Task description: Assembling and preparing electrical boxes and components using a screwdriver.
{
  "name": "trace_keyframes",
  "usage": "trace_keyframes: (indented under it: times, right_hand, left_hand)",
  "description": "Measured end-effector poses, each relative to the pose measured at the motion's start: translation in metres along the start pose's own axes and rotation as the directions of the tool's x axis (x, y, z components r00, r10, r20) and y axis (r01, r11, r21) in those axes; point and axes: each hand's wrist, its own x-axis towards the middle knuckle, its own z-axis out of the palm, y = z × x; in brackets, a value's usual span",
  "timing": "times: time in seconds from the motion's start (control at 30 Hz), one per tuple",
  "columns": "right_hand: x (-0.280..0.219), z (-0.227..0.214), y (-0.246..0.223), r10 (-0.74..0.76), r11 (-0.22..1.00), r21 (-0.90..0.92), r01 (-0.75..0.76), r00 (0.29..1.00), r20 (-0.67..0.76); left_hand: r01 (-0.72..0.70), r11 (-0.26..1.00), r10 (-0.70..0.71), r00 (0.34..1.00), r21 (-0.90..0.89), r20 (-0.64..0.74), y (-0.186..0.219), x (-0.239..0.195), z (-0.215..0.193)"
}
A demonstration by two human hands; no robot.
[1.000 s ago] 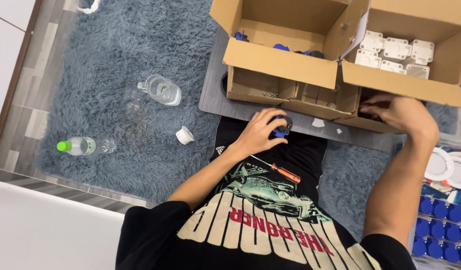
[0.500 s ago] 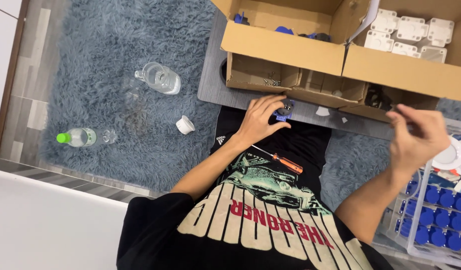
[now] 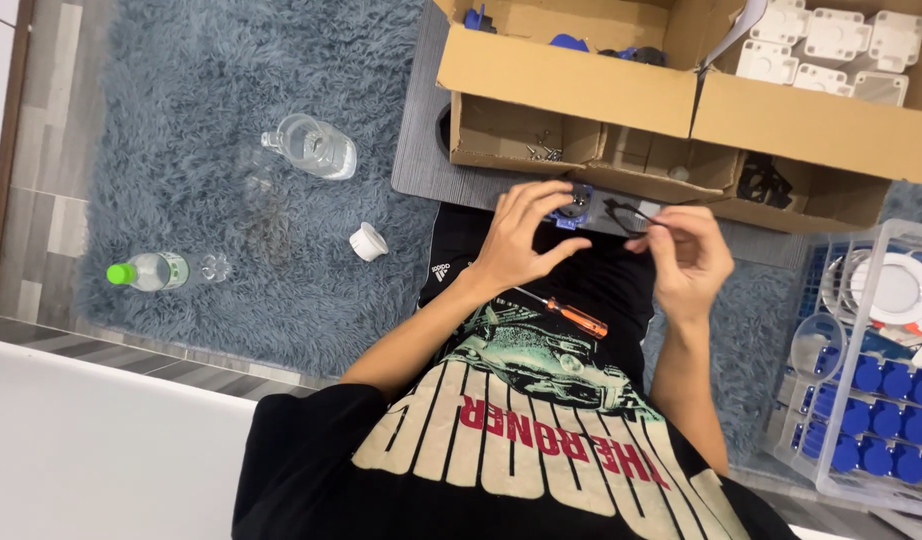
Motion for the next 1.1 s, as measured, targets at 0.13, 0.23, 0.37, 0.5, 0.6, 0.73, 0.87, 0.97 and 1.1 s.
trace_keyframes:
  times: [0.13, 0.23, 0.37, 0.5, 0.6, 0.73, 0.87, 0.97, 1.1]
  right_hand:
    - [-0.007, 0.013, 0.001, 0.097, 0.982, 0.158, -0.105, 0.993, 0.059]
    - [-0.016, 0.017, 0.009, 0.170, 0.944, 0.267, -0.192, 0.980, 0.103]
    - [-0.020, 0.023, 0.006, 0.222, 0.930, 0.270, -0.251, 0.966, 0.133]
    - [-0.021, 0.028, 0.008, 0.213, 0.924, 0.294, -0.246, 0.967, 0.142]
    - [-0.023, 0.029, 0.012, 0.211, 0.910, 0.328, -0.252, 0.965, 0.157]
    - [-0.021, 0.036, 0.006, 0.204, 0.889, 0.378, -0.259, 0.962, 0.180]
    - [-0.017, 0.041, 0.006, 0.199, 0.892, 0.372, -0.256, 0.962, 0.187]
    - [-0.005, 0.038, 0.001, 0.008, 0.990, 0.136, -0.030, 0.986, 0.164]
    - [0.005, 0.040, 0.001, -0.281, 0.939, -0.182, 0.293, 0.956, 0.087]
  left_hand:
    - [0.211, 0.888, -0.196, 0.977, -0.409, 0.079, 0.018, 0.005, -0.011]
    - [0.277, 0.824, -0.238, 0.961, -0.493, 0.142, 0.020, 0.008, -0.014]
    - [0.273, 0.806, -0.241, 0.962, -0.526, 0.130, 0.025, 0.015, -0.020]
    - [0.247, 0.812, -0.205, 0.969, -0.528, 0.138, 0.027, 0.014, -0.025]
    - [0.273, 0.808, -0.244, 0.962, -0.522, 0.124, 0.024, 0.010, -0.025]
    - [0.379, 0.710, -0.332, 0.923, -0.593, 0.192, 0.019, 0.011, -0.027]
    - [0.329, 0.749, -0.286, 0.943, -0.575, 0.167, 0.019, 0.019, -0.033]
    - [0.132, 0.930, -0.121, 0.991, -0.343, 0.055, 0.025, 0.034, -0.043]
    - [-0.085, 0.977, 0.079, 0.996, -0.195, -0.039, 0.016, 0.034, -0.033]
